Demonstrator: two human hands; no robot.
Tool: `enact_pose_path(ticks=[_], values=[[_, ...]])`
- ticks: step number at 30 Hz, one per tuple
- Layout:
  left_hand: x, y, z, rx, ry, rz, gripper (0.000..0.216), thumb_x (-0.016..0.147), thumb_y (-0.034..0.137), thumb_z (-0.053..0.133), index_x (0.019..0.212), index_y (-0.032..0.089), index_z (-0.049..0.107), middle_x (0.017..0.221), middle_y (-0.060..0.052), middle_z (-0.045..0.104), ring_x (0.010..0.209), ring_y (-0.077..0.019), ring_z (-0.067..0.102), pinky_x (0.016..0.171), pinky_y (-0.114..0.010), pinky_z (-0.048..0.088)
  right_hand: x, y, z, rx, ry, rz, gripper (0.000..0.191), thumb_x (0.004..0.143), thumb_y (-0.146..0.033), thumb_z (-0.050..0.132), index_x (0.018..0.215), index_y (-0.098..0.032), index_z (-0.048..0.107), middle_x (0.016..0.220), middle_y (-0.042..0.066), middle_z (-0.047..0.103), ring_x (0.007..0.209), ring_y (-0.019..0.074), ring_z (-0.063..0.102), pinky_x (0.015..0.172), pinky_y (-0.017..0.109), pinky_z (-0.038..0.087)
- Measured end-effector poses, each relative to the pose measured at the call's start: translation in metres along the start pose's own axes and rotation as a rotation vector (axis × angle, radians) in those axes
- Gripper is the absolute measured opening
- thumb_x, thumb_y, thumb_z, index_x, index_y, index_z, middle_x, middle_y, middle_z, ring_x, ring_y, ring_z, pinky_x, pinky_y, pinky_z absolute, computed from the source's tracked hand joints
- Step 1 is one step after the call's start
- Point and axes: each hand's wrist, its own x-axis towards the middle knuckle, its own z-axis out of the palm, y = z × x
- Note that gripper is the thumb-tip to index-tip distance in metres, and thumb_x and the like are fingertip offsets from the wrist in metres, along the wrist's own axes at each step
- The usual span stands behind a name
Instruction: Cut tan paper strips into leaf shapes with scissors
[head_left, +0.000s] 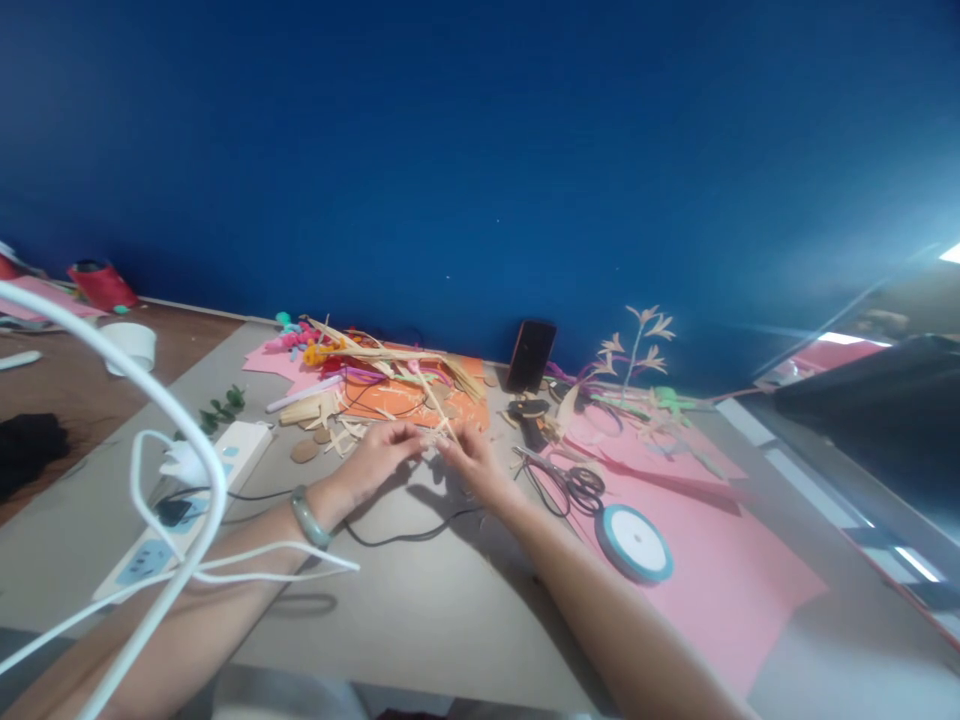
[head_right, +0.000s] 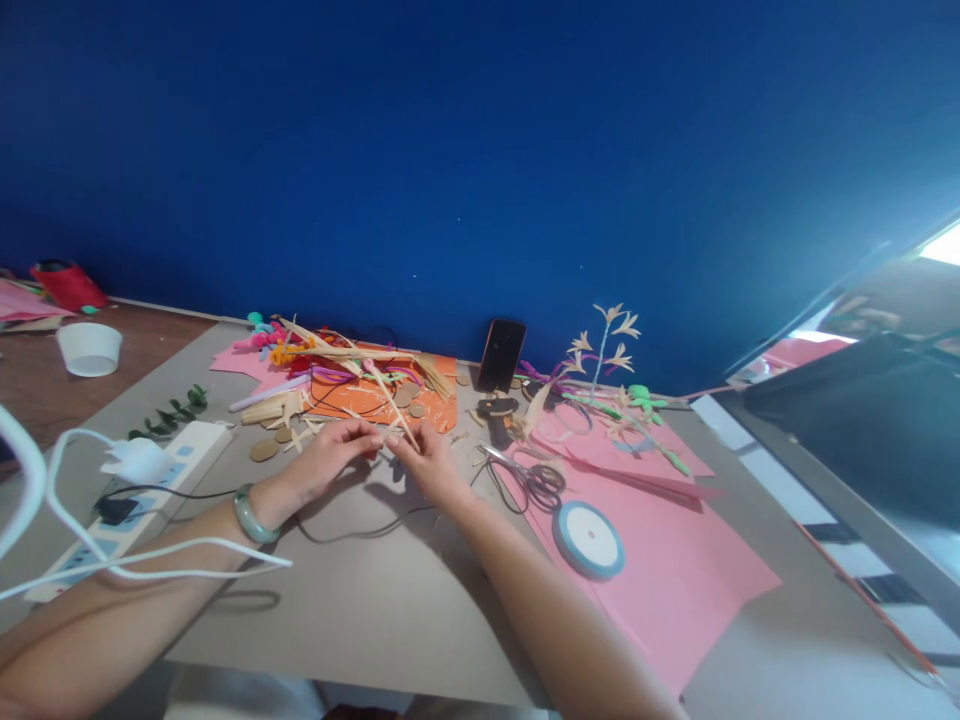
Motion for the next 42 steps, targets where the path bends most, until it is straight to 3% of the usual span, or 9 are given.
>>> enact_pose_path(ticks=[6,16,19,26,30,33,38,42], values=[[0.000,-0.002,-0.001,0.007,0.034,0.000,0.024,0.072,0.036,0.068,0.072,0.013,0.066,0.063,-0.001,0.060,0.058,-0.0092,0.052,0.056,-0.022,0.039,-0.003,0.006,0.007,-0.141,-0.133,-0.059,0.041,0.087,-0.056,0.045,0.070,-0.018,0.046,0.062,-0.003,0.042,0.057,0.0109,0.040,0.052,0.024,0.031],[0.003,-0.005,-0.001,0.061,-0.034,0.075,0.026,0.072,0.038,0.069,0.074,0.012,0.068,0.064,-0.002,0.062,0.060,-0.0109,0.053,0.059,-0.023,0.040,-0.002,-0.002,0.004,-0.090,-0.176,-0.032,0.049,0.088,-0.054,0.040,0.055,-0.018,0.043,0.053,-0.003,0.039,0.052,0.0097,0.036,0.052,0.024,0.029],[0.002,-0.003,-0.002,0.059,-0.043,0.080,0.025,0.072,0.037,0.069,0.077,0.013,0.069,0.069,-0.002,0.064,0.064,-0.0115,0.054,0.063,-0.023,0.042,-0.004,-0.007,0.003,0.028,-0.187,0.055,0.049,0.087,-0.054,0.043,0.053,-0.018,0.041,0.048,-0.005,0.035,0.046,0.0082,0.031,0.046,0.023,0.024],[-0.001,0.004,-0.003,0.066,-0.019,0.073,0.024,0.072,0.037,0.070,0.075,0.014,0.067,0.067,0.000,0.062,0.061,-0.0100,0.052,0.060,-0.022,0.040,-0.002,-0.011,-0.005,0.538,-0.231,0.315,0.043,0.084,-0.051,0.048,0.055,-0.020,0.039,0.042,-0.009,0.028,0.036,0.0062,0.017,0.037,0.023,0.010],[-0.001,0.005,-0.001,0.042,0.021,0.043,0.025,0.071,0.038,0.069,0.072,0.014,0.065,0.064,0.000,0.061,0.058,-0.0094,0.051,0.057,-0.022,0.040,0.006,-0.007,-0.011,0.665,-0.137,0.352,0.043,0.084,-0.053,0.046,0.057,-0.021,0.036,0.044,-0.010,0.023,0.037,0.0064,0.012,0.037,0.022,0.008],[-0.002,0.006,0.000,0.033,0.048,0.032,0.025,0.072,0.038,0.069,0.070,0.014,0.064,0.064,0.000,0.060,0.057,-0.0089,0.050,0.056,-0.021,0.039,0.007,-0.006,-0.012,0.456,-0.074,0.313,0.049,0.085,-0.062,0.038,0.058,-0.021,0.038,0.043,-0.009,0.026,0.037,0.0067,0.015,0.037,0.023,0.009],[-0.003,0.005,0.000,0.073,-0.012,0.087,0.026,0.073,0.038,0.069,0.071,0.013,0.067,0.064,-0.001,0.060,0.061,-0.0098,0.051,0.060,-0.023,0.040,-0.002,-0.013,-0.004,-0.016,-0.186,0.075,0.048,0.079,-0.063,0.051,0.062,-0.018,0.045,0.055,-0.005,0.041,0.050,0.0086,0.036,0.046,0.022,0.026],[-0.002,0.002,0.001,0.069,-0.038,0.074,0.025,0.072,0.037,0.069,0.069,0.013,0.067,0.062,-0.001,0.061,0.060,-0.0105,0.052,0.060,-0.023,0.040,-0.006,-0.015,0.001,-0.084,-0.209,0.036,0.051,0.086,-0.061,0.040,0.058,-0.018,0.043,0.055,-0.004,0.039,0.053,0.0092,0.036,0.051,0.023,0.028]])
